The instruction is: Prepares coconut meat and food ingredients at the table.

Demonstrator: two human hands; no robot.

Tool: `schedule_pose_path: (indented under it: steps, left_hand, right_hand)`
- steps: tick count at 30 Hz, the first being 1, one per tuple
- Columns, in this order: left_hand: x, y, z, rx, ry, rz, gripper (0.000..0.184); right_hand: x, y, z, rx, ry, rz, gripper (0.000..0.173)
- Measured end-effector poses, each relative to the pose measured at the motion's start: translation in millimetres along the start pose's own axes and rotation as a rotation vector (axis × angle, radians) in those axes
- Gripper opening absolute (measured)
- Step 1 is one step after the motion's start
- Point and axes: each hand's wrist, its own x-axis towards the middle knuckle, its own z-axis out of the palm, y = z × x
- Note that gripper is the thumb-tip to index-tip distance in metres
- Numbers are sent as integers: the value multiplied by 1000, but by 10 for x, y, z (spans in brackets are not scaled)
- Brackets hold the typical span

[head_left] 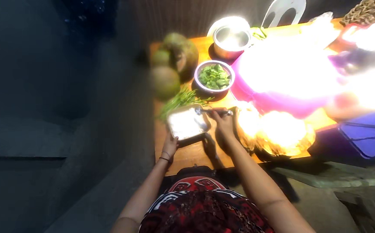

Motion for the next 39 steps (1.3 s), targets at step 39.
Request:
schedule_pose_path:
  steps: [39]
  left_hand:
    - [-155,364,126,571,205,1130,41]
  right_hand:
    - [-844,-187,122,266,-70,109,34]
